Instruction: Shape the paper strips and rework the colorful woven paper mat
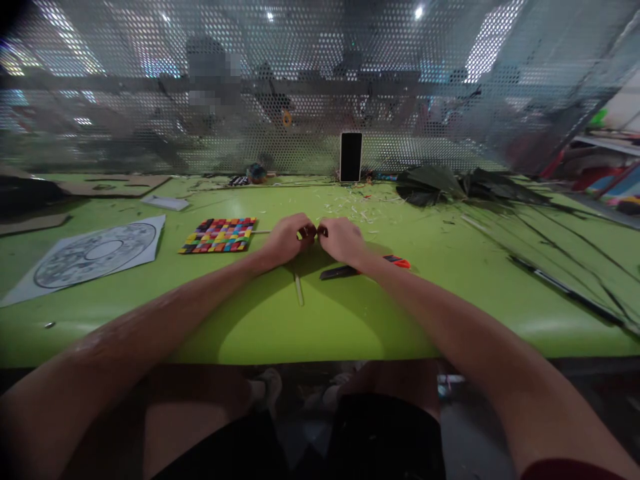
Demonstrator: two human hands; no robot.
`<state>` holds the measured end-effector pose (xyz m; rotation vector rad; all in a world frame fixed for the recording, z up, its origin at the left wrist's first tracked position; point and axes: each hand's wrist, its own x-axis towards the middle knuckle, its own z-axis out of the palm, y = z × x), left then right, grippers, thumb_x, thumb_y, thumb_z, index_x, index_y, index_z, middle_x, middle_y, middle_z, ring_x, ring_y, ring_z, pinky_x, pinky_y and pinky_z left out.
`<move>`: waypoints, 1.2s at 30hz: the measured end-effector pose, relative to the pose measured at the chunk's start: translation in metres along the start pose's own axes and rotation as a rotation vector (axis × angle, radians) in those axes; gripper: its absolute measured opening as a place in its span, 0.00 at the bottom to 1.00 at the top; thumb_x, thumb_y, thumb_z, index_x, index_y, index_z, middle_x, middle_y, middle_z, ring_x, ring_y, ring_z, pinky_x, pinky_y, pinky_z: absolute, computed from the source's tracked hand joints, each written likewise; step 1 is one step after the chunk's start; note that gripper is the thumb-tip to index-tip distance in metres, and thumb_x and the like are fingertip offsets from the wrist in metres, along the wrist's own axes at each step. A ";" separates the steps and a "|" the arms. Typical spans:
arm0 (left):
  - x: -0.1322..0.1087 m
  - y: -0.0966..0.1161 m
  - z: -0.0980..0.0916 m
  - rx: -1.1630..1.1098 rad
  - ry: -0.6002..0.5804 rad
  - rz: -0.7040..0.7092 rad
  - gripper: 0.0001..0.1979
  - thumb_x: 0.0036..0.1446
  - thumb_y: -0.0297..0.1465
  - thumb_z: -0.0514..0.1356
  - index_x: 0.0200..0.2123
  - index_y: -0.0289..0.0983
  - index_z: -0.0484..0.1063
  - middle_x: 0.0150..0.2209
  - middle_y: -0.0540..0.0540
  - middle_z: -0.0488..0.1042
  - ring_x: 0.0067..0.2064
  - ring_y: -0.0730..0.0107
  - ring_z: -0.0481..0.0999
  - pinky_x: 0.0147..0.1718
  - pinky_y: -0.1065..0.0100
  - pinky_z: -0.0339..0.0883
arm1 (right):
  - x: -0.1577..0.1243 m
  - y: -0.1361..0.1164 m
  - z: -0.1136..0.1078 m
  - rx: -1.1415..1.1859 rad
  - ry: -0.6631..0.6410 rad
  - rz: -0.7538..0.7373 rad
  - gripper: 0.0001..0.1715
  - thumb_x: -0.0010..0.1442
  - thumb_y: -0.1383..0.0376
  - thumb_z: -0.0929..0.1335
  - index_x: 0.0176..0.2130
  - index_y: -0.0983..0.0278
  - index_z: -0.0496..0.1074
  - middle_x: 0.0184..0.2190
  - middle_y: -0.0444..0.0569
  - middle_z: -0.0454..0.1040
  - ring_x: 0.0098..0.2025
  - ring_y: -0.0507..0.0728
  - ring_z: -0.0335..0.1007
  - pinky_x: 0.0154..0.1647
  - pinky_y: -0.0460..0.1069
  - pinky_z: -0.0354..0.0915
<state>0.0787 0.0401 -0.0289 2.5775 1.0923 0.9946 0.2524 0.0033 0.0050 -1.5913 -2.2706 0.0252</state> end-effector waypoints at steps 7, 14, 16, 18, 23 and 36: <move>-0.002 0.004 -0.001 0.045 0.001 -0.021 0.02 0.55 0.24 0.59 0.30 0.35 0.71 0.33 0.44 0.74 0.35 0.65 0.70 0.35 0.65 0.64 | 0.000 -0.001 0.001 -0.021 -0.023 -0.001 0.13 0.64 0.70 0.65 0.39 0.67 0.81 0.33 0.54 0.81 0.30 0.55 0.69 0.32 0.49 0.54; -0.006 0.004 -0.001 0.133 0.006 0.025 0.04 0.59 0.27 0.56 0.31 0.37 0.69 0.35 0.44 0.73 0.35 0.66 0.69 0.34 0.65 0.62 | 0.002 -0.001 0.009 -0.016 -0.065 -0.031 0.13 0.65 0.70 0.65 0.40 0.68 0.80 0.36 0.56 0.81 0.34 0.57 0.71 0.34 0.49 0.56; -0.005 0.004 -0.001 0.142 0.018 0.011 0.05 0.59 0.28 0.56 0.30 0.37 0.68 0.34 0.44 0.73 0.34 0.66 0.68 0.33 0.65 0.61 | 0.001 -0.002 0.009 -0.021 -0.056 -0.004 0.12 0.64 0.70 0.65 0.41 0.68 0.80 0.36 0.56 0.81 0.34 0.57 0.71 0.33 0.49 0.56; -0.005 0.005 -0.001 0.130 0.035 -0.009 0.04 0.58 0.27 0.57 0.30 0.37 0.68 0.34 0.45 0.73 0.34 0.67 0.68 0.32 0.65 0.61 | 0.000 -0.002 0.007 -0.022 -0.045 0.026 0.12 0.64 0.70 0.66 0.41 0.67 0.80 0.36 0.56 0.81 0.34 0.57 0.72 0.33 0.49 0.56; -0.003 0.003 0.000 0.066 0.048 -0.028 0.02 0.56 0.24 0.59 0.32 0.36 0.70 0.35 0.44 0.73 0.34 0.66 0.70 0.34 0.64 0.64 | 0.002 0.002 0.001 0.003 -0.012 0.060 0.13 0.64 0.69 0.66 0.40 0.66 0.81 0.34 0.55 0.81 0.32 0.56 0.71 0.32 0.49 0.57; -0.002 0.002 -0.003 0.011 0.039 -0.081 0.03 0.58 0.25 0.60 0.31 0.36 0.70 0.33 0.45 0.74 0.34 0.68 0.71 0.35 0.66 0.66 | 0.007 0.018 -0.004 0.016 0.079 0.165 0.12 0.63 0.66 0.67 0.38 0.66 0.82 0.35 0.55 0.82 0.34 0.57 0.72 0.32 0.49 0.58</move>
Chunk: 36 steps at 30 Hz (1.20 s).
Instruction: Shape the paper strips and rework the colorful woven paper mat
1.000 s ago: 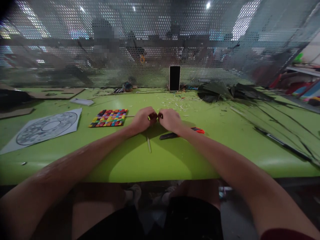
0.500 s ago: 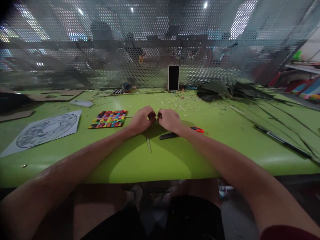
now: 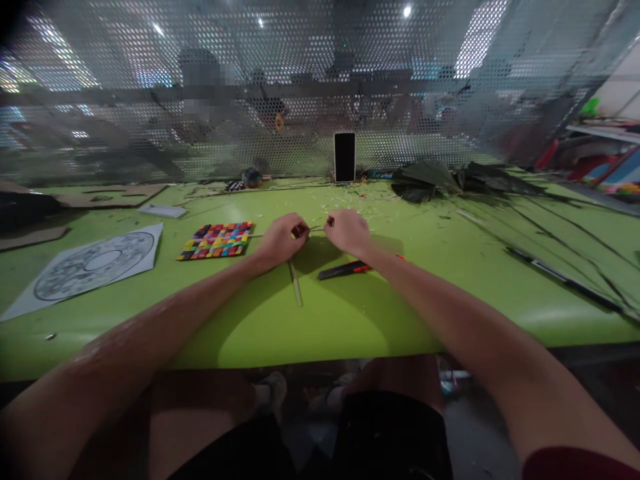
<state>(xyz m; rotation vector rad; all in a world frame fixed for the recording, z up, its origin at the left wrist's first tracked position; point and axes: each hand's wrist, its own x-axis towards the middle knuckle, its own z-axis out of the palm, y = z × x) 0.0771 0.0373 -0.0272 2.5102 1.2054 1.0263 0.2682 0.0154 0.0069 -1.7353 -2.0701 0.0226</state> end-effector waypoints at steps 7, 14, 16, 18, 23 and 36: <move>0.001 -0.001 -0.001 0.010 -0.003 0.019 0.05 0.59 0.26 0.59 0.30 0.36 0.71 0.32 0.45 0.75 0.32 0.69 0.70 0.34 0.66 0.66 | 0.012 0.019 -0.004 -0.003 0.053 0.051 0.12 0.62 0.66 0.67 0.37 0.67 0.81 0.35 0.55 0.81 0.36 0.59 0.74 0.34 0.49 0.60; 0.003 -0.001 0.000 -0.090 -0.108 0.142 0.03 0.59 0.24 0.60 0.34 0.35 0.74 0.35 0.44 0.75 0.35 0.68 0.73 0.38 0.66 0.68 | 0.013 0.020 0.000 0.062 0.023 -0.034 0.11 0.63 0.66 0.67 0.37 0.67 0.81 0.33 0.53 0.80 0.33 0.56 0.71 0.33 0.49 0.57; 0.003 0.001 -0.001 -0.114 -0.152 0.196 0.05 0.59 0.23 0.60 0.36 0.35 0.76 0.37 0.44 0.75 0.37 0.68 0.74 0.39 0.66 0.69 | 0.012 0.018 0.002 0.103 -0.019 -0.096 0.12 0.63 0.66 0.67 0.38 0.68 0.81 0.32 0.52 0.80 0.32 0.55 0.69 0.33 0.48 0.56; 0.003 0.003 -0.002 -0.128 -0.171 0.224 0.06 0.60 0.23 0.60 0.36 0.35 0.76 0.39 0.44 0.75 0.38 0.67 0.74 0.40 0.65 0.69 | 0.011 0.018 0.004 0.136 -0.059 -0.168 0.12 0.63 0.67 0.67 0.38 0.68 0.81 0.32 0.51 0.80 0.32 0.54 0.68 0.34 0.48 0.56; 0.001 0.003 -0.002 -0.148 -0.117 0.268 0.05 0.62 0.25 0.61 0.38 0.37 0.78 0.47 0.42 0.73 0.47 0.64 0.75 0.49 0.61 0.72 | 0.009 0.016 0.005 0.154 -0.115 -0.267 0.13 0.61 0.72 0.65 0.37 0.69 0.80 0.32 0.51 0.80 0.32 0.53 0.67 0.35 0.47 0.56; 0.003 -0.005 0.003 -0.180 0.036 0.351 0.06 0.57 0.21 0.62 0.36 0.35 0.76 0.44 0.42 0.74 0.46 0.63 0.75 0.43 0.63 0.73 | 0.008 0.012 0.007 0.201 -0.198 -0.267 0.13 0.55 0.76 0.66 0.37 0.69 0.81 0.33 0.52 0.81 0.32 0.55 0.71 0.35 0.47 0.59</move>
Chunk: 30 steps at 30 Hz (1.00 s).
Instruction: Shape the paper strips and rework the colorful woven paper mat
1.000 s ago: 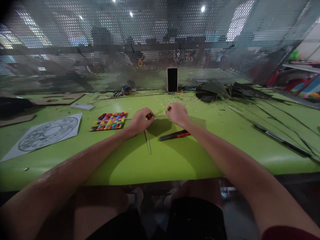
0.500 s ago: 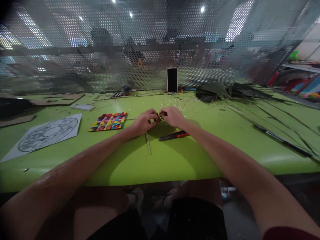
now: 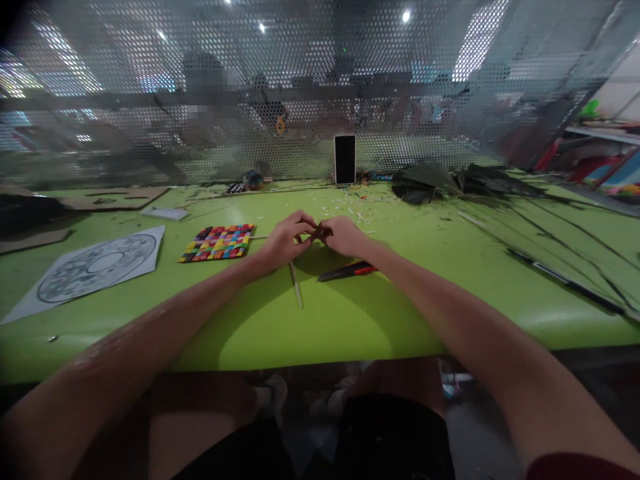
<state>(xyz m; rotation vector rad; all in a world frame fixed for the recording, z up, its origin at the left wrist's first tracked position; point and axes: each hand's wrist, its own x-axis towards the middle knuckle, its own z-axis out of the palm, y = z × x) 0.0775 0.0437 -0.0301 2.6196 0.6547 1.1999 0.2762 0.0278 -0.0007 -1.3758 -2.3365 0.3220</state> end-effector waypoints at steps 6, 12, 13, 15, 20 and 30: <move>0.000 -0.001 -0.002 0.013 0.051 -0.036 0.03 0.56 0.22 0.62 0.32 0.35 0.75 0.39 0.43 0.74 0.41 0.66 0.74 0.38 0.67 0.69 | -0.002 -0.004 -0.002 0.266 -0.045 0.014 0.13 0.52 0.77 0.64 0.33 0.68 0.77 0.29 0.48 0.78 0.27 0.52 0.68 0.31 0.46 0.61; 0.001 -0.003 -0.003 0.004 0.071 -0.107 0.03 0.55 0.23 0.64 0.31 0.35 0.75 0.36 0.45 0.74 0.37 0.68 0.72 0.35 0.69 0.67 | -0.001 -0.005 -0.004 0.328 -0.088 0.015 0.11 0.65 0.67 0.64 0.32 0.66 0.73 0.27 0.47 0.76 0.23 0.50 0.66 0.27 0.46 0.59; 0.001 -0.003 -0.003 -0.017 0.061 -0.135 0.03 0.54 0.23 0.64 0.30 0.35 0.75 0.36 0.45 0.74 0.37 0.68 0.72 0.35 0.69 0.68 | 0.000 -0.004 -0.003 0.309 -0.079 0.001 0.13 0.66 0.65 0.64 0.30 0.66 0.72 0.26 0.47 0.75 0.23 0.50 0.66 0.27 0.46 0.58; 0.001 -0.003 -0.002 -0.098 0.048 -0.219 0.03 0.53 0.22 0.64 0.29 0.34 0.75 0.36 0.44 0.74 0.37 0.69 0.73 0.34 0.70 0.69 | 0.000 -0.003 -0.002 0.280 -0.054 -0.026 0.18 0.68 0.62 0.64 0.28 0.65 0.71 0.24 0.46 0.73 0.24 0.50 0.65 0.28 0.46 0.57; 0.005 0.001 0.000 -0.424 0.045 -0.533 0.01 0.54 0.23 0.65 0.30 0.32 0.76 0.31 0.46 0.77 0.30 0.74 0.75 0.32 0.71 0.72 | 0.000 -0.002 -0.001 0.208 0.012 -0.049 0.20 0.69 0.60 0.64 0.27 0.65 0.72 0.22 0.46 0.72 0.24 0.51 0.63 0.29 0.48 0.54; 0.011 0.018 -0.005 -0.791 0.100 -0.886 0.06 0.59 0.22 0.64 0.29 0.31 0.76 0.28 0.46 0.79 0.29 0.75 0.78 0.33 0.72 0.72 | 0.000 -0.004 0.001 0.305 0.183 -0.068 0.12 0.62 0.60 0.68 0.33 0.67 0.75 0.27 0.48 0.74 0.29 0.53 0.63 0.32 0.49 0.57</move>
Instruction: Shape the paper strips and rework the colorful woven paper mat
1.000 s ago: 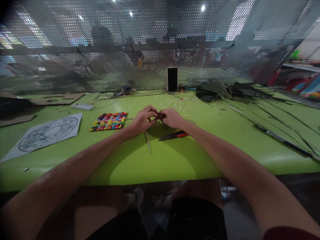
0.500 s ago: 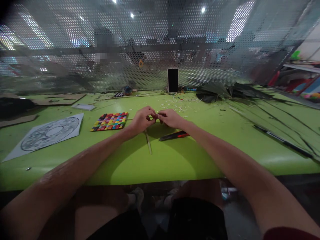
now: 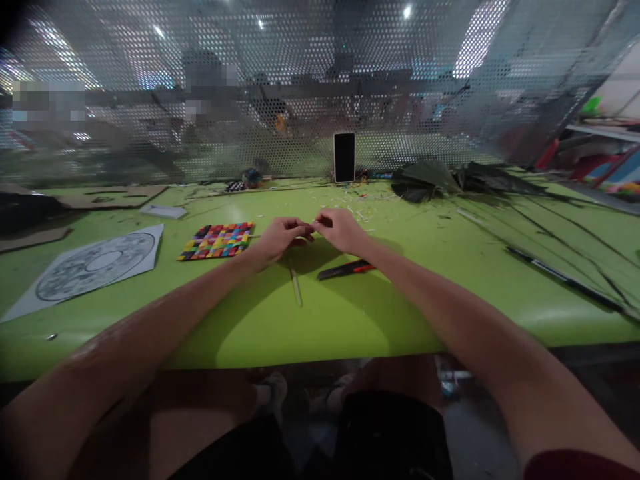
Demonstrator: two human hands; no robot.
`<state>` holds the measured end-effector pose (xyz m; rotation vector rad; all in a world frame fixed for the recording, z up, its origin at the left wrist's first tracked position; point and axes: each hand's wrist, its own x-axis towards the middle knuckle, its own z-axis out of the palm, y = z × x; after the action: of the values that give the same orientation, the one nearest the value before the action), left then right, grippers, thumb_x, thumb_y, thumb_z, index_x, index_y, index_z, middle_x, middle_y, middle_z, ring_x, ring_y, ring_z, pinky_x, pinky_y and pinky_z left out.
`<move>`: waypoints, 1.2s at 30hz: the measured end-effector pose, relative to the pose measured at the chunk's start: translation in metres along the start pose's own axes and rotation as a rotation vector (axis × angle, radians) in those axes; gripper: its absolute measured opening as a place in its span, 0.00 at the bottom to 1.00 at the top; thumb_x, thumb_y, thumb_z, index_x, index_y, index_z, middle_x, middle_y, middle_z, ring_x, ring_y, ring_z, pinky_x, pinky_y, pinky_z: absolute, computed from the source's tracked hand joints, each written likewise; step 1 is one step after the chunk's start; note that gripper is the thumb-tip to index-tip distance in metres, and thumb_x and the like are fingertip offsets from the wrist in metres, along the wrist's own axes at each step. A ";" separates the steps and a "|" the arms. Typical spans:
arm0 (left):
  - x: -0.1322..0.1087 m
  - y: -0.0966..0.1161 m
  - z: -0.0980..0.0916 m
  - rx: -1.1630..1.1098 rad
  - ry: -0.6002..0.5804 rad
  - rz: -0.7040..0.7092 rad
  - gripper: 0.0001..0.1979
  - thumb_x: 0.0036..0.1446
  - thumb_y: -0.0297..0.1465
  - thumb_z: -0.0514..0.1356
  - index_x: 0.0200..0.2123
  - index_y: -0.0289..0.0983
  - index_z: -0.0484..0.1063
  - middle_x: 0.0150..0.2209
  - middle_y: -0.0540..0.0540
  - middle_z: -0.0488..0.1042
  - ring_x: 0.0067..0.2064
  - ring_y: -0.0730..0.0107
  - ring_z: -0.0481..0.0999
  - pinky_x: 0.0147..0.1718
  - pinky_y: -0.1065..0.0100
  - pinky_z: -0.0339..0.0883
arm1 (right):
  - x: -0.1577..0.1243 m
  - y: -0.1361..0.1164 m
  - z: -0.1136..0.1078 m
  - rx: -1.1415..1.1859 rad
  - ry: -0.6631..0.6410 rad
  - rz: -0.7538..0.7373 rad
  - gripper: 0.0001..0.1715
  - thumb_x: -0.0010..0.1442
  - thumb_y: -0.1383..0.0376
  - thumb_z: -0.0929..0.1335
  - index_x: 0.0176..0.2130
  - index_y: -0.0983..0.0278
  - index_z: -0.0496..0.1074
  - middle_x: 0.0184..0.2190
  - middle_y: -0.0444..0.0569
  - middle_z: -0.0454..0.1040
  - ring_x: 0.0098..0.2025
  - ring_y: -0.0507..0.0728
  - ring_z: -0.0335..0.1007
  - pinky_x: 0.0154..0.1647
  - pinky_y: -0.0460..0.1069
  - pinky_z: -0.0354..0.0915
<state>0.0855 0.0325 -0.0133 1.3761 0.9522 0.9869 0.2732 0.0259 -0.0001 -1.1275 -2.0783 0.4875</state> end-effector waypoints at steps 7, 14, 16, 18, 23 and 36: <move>-0.005 0.009 0.004 -0.162 0.014 -0.124 0.09 0.62 0.19 0.60 0.28 0.30 0.73 0.29 0.45 0.79 0.29 0.78 0.77 0.34 0.74 0.72 | 0.001 0.002 0.004 0.069 0.085 -0.034 0.04 0.58 0.65 0.68 0.34 0.65 0.72 0.30 0.48 0.73 0.31 0.54 0.65 0.33 0.50 0.61; -0.006 0.010 0.003 -0.216 0.013 -0.163 0.10 0.63 0.20 0.58 0.28 0.31 0.72 0.28 0.44 0.79 0.29 0.76 0.78 0.38 0.72 0.75 | -0.002 -0.004 0.004 -0.014 0.099 -0.149 0.06 0.60 0.70 0.67 0.36 0.64 0.75 0.35 0.50 0.74 0.34 0.55 0.67 0.36 0.51 0.63; -0.006 0.010 0.003 -0.217 0.012 -0.149 0.10 0.62 0.20 0.58 0.28 0.32 0.72 0.28 0.44 0.79 0.30 0.76 0.79 0.39 0.71 0.76 | -0.002 -0.005 0.004 -0.036 0.084 -0.161 0.08 0.59 0.71 0.66 0.37 0.64 0.76 0.36 0.51 0.75 0.35 0.55 0.68 0.37 0.51 0.64; -0.006 0.010 0.002 -0.215 0.001 -0.135 0.09 0.62 0.20 0.59 0.28 0.32 0.72 0.29 0.44 0.80 0.31 0.75 0.79 0.40 0.69 0.76 | -0.002 -0.005 0.004 -0.059 0.071 -0.172 0.10 0.59 0.72 0.66 0.37 0.64 0.77 0.36 0.51 0.75 0.36 0.56 0.69 0.39 0.51 0.64; -0.003 0.006 -0.002 -0.229 -0.061 -0.129 0.09 0.61 0.22 0.58 0.28 0.33 0.73 0.31 0.43 0.79 0.33 0.73 0.79 0.44 0.67 0.77 | -0.003 -0.005 0.004 -0.060 0.046 -0.199 0.11 0.59 0.72 0.67 0.39 0.64 0.78 0.36 0.51 0.75 0.37 0.56 0.68 0.40 0.51 0.64; 0.002 -0.001 -0.013 -0.267 -0.241 -0.188 0.04 0.57 0.27 0.59 0.31 0.35 0.73 0.34 0.41 0.77 0.34 0.67 0.79 0.40 0.63 0.77 | -0.001 -0.004 -0.006 -0.042 -0.049 -0.277 0.07 0.61 0.68 0.69 0.37 0.62 0.80 0.33 0.49 0.76 0.35 0.55 0.68 0.40 0.51 0.63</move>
<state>0.0740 0.0386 -0.0145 1.1298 0.7252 0.7563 0.2759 0.0227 0.0062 -0.8397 -2.2528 0.3410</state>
